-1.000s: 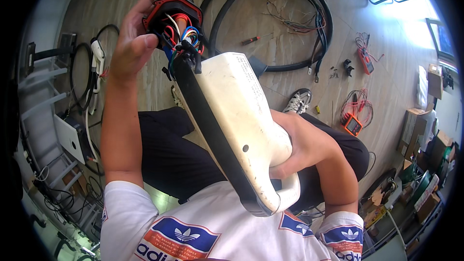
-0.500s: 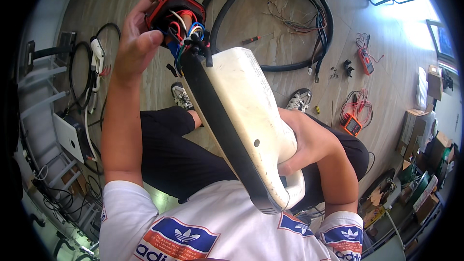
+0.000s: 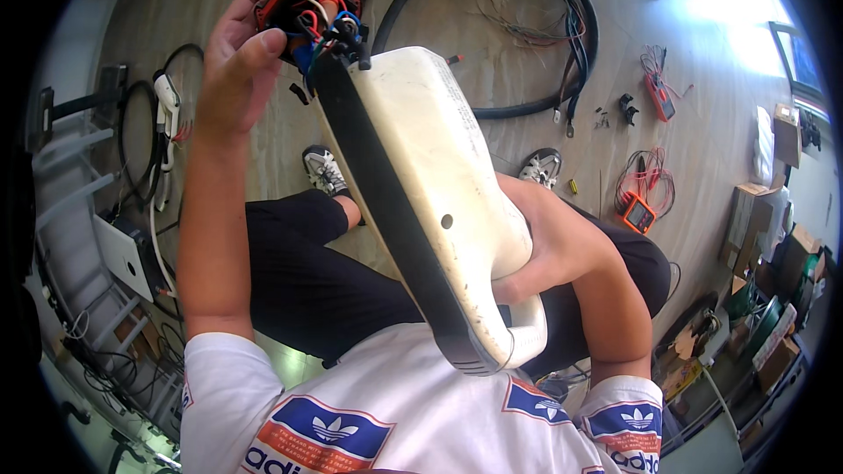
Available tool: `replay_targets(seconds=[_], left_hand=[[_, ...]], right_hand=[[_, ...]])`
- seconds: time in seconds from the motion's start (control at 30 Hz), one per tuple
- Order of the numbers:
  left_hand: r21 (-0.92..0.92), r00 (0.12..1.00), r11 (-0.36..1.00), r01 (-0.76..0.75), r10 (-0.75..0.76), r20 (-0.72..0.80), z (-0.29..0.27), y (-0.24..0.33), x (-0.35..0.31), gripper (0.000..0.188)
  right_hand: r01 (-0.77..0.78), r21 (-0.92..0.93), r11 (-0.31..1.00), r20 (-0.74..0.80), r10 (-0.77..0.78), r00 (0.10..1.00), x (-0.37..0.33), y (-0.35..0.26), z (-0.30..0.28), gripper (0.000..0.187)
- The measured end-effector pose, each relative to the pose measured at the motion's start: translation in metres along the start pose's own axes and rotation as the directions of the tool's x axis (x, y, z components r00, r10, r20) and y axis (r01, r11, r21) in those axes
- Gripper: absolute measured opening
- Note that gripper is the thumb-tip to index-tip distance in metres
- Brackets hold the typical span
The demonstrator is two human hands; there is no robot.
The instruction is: The person pulls apart the plastic casing of an electric vehicle charging plug by hand. They reveal the internal wiring and rotate the connector head to inspect the pins.
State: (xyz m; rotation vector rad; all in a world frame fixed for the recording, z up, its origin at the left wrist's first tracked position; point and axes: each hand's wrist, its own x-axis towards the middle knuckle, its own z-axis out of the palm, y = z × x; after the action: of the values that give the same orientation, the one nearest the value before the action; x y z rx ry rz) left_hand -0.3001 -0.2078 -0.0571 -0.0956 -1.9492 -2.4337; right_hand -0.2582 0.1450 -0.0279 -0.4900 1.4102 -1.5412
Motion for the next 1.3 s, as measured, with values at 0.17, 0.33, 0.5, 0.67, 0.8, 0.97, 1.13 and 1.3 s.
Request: replay_targets(seconds=[0.17,0.33,0.5,0.67,0.8,0.97,1.13,1.3], left_hand=[[0.0,0.998,1.0,0.004,-0.004,0.06,-0.0055,-0.0005,0.0004,0.083],[-0.009,0.999,1.0,0.004,-0.004,0.04,-0.0036,-0.0034,0.0008,0.081],[0.011,0.997,0.998,0.057,-0.058,0.047,-0.0004,-0.0063,-0.0023,0.079],[-0.006,0.995,0.998,0.064,-0.063,0.074,-0.0022,-0.0085,-0.0011,0.078],[-0.019,0.994,0.997,0.072,-0.07,0.078,-0.0009,-0.0067,-0.0013,0.077],[0.0,0.993,0.996,0.088,-0.088,0.078,-0.0009,-0.0065,-0.0023,0.077],[-0.017,0.99,0.994,0.107,-0.105,0.093,-0.0029,-0.0071,-0.002,0.075],[-0.002,0.989,0.993,0.115,-0.114,0.095,-0.0016,-0.0092,-0.001,0.074]], right_hand=[[0.018,0.0,1.0,0.019,-0.018,1.0,-0.0014,0.0024,-0.0013,0.084],[0.016,-0.041,0.999,0.014,-0.015,1.0,-0.0014,0.0004,-0.0016,0.085],[0.031,-0.014,0.999,-0.003,-0.031,1.0,-0.0013,0.0037,-0.0026,0.088],[0.025,0.109,0.994,-0.035,-0.021,0.999,-0.0003,0.0064,0.001,0.091],[0.043,0.097,0.994,-0.038,-0.039,0.999,0.0008,0.0082,0.0008,0.091],[0.035,0.069,0.997,-0.04,-0.033,0.999,0.0003,0.0077,-0.0003,0.089],[0.041,0.003,0.999,-0.034,-0.041,0.999,0.0002,0.0039,-0.0015,0.087],[0.031,-0.033,0.999,-0.019,-0.032,0.999,0.0019,0.0006,-0.001,0.085]])
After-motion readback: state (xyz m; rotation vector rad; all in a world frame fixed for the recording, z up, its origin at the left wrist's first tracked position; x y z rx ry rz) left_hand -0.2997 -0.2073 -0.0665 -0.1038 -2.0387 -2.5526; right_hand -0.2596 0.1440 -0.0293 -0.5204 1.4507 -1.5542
